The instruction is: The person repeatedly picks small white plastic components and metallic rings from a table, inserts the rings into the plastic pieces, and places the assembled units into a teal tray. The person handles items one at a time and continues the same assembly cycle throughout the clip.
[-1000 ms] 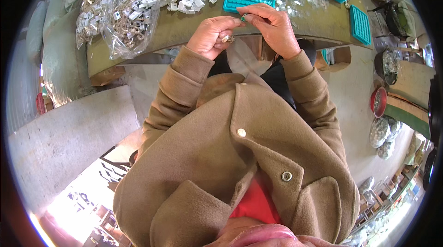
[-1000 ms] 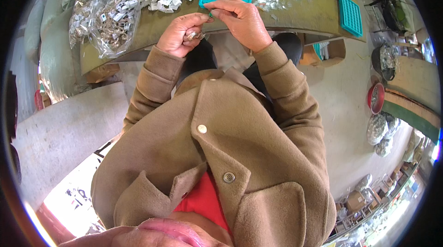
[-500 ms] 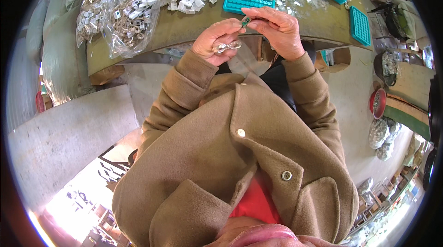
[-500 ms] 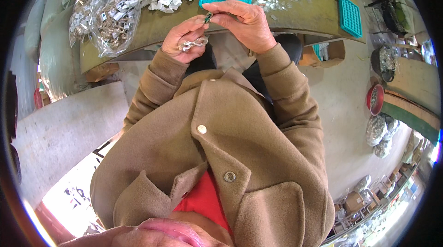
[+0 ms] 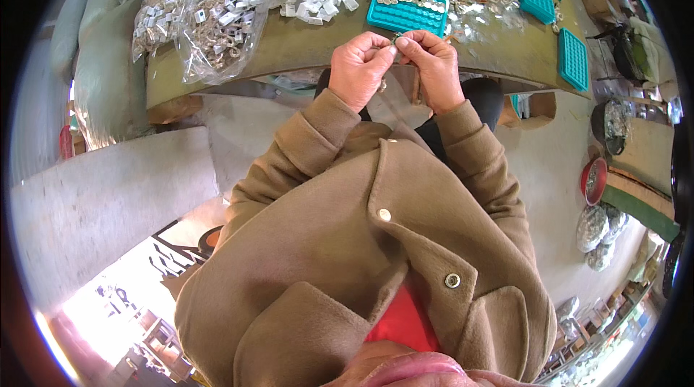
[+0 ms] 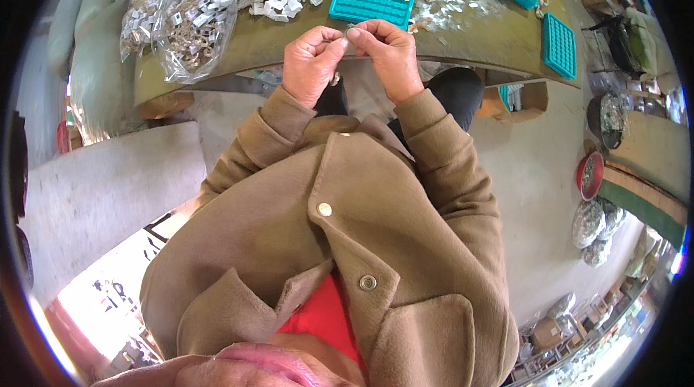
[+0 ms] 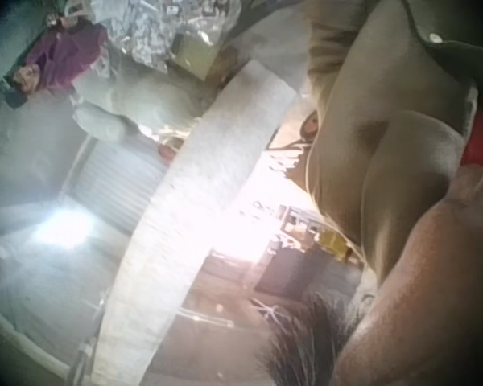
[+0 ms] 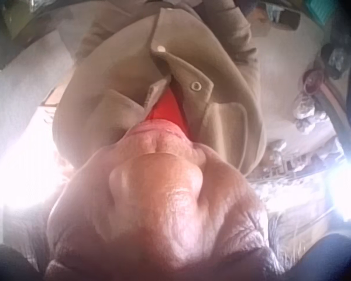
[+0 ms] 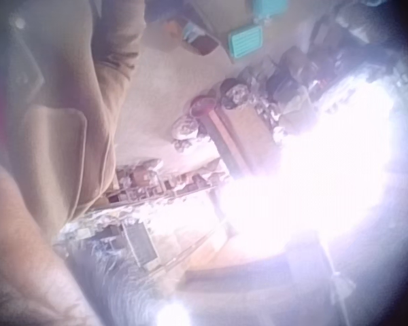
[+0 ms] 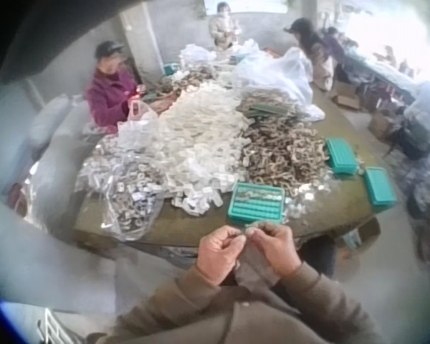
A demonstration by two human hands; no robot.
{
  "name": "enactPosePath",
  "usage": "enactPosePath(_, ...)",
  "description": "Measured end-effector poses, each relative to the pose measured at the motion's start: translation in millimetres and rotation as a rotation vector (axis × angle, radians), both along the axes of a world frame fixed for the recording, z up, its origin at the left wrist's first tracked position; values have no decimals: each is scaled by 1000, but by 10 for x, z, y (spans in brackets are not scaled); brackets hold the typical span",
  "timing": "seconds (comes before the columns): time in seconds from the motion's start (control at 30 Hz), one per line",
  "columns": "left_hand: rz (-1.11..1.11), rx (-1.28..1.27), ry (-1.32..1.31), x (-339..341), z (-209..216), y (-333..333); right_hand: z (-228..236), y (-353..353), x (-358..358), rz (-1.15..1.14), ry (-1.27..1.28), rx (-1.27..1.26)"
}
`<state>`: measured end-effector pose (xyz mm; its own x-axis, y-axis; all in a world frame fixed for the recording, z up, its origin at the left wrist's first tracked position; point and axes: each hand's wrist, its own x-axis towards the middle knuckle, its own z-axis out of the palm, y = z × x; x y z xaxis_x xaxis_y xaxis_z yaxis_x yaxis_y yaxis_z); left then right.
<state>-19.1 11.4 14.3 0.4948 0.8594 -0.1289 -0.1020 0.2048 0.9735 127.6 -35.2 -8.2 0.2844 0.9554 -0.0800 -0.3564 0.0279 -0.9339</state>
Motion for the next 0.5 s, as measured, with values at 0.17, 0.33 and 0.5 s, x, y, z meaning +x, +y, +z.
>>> enactPosePath(0.17, 40, 40, -37, 8, -36, -15, 37, 47, 25, 171, 437, -128)
enactPosePath(0.33, 63, 262, 70, -55, -115, 61, 87, 51, 40, 188, 323, -116)
enactPosePath(0.5, -50, 434, 195, -199, -205, 207, 97, 50, -4, 171, 435, -146)
